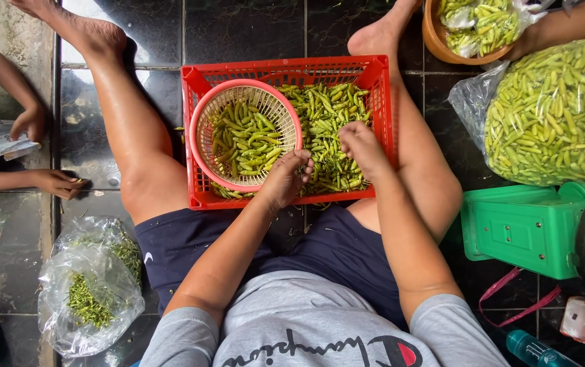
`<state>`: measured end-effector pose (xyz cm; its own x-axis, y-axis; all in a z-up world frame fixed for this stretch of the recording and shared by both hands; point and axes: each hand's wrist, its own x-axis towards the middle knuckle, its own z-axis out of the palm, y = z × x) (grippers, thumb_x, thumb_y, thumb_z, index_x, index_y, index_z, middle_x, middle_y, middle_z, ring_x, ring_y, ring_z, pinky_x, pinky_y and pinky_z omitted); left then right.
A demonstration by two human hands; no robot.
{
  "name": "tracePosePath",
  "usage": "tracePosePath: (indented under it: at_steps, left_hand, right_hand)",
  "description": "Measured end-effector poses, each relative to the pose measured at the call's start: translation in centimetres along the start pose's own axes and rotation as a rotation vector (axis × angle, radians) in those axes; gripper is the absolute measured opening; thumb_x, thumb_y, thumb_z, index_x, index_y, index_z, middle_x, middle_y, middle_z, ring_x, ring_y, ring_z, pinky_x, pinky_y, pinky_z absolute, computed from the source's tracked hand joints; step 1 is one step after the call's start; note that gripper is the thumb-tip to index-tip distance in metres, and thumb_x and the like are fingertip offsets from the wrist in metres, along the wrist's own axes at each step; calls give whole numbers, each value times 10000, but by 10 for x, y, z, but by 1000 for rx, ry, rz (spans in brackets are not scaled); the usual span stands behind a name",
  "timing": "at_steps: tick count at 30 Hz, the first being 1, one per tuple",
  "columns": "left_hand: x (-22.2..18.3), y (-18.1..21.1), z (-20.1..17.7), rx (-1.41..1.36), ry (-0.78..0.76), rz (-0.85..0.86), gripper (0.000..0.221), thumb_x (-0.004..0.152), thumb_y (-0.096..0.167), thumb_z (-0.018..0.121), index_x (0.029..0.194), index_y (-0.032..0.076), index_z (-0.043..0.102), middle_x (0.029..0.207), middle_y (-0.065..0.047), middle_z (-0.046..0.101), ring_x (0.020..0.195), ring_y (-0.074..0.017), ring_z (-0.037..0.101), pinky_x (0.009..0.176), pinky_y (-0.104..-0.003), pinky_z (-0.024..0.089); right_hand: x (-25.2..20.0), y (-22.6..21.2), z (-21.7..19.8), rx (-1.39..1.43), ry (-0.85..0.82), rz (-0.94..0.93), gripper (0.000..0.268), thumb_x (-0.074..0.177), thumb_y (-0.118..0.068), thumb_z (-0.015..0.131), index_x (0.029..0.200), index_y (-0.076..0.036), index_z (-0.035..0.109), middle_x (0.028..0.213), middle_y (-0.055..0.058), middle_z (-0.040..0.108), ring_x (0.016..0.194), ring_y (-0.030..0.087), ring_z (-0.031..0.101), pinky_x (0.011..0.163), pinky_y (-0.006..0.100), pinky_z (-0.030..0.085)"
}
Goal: Removing stems from green chilies by hand and sorting them into a basket.
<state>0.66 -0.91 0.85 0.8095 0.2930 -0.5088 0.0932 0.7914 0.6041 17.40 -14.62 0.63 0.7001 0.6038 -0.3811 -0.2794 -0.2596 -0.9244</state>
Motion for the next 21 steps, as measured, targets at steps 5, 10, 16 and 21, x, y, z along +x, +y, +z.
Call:
tracePosePath:
  at_steps: [5,10,16,21]
  left_hand:
    - [3,-3,-3,84,18,-27,126,901,81,625,1025,94,635,861,-33,694,731,-79,680,598,-187,561]
    - [4,-2,0,95,46,-37,125,901,75,597,1019,94,635,846,-24,686,720,-81,682,594,-184,570]
    - [7,-10,1,108,108,-27,148,929,160,684,1051,96,629,840,-16,680,700,-66,673,591,-184,578]
    - [8,-17,-1,189,70,-14,189,932,205,754,1005,69,645,800,-18,682,647,-54,657,534,-170,551]
  right_hand:
    - [17,48,18,-1050,9,-263,267,1010,-335,663,1158,-119,717,983,104,627,955,328,663,768,461,549]
    - [23,60,15,-1139,20,-318,200,948,-260,714,1078,-112,747,955,97,640,1001,326,640,829,480,548]
    - [-21,22,20,-401,-95,-105,257,940,-195,688,1148,-51,643,1019,165,678,994,298,678,821,457,527]
    - [-36,22,21,-284,-235,-228,190,961,-52,683,1149,-27,669,987,143,721,1002,147,592,856,372,519]
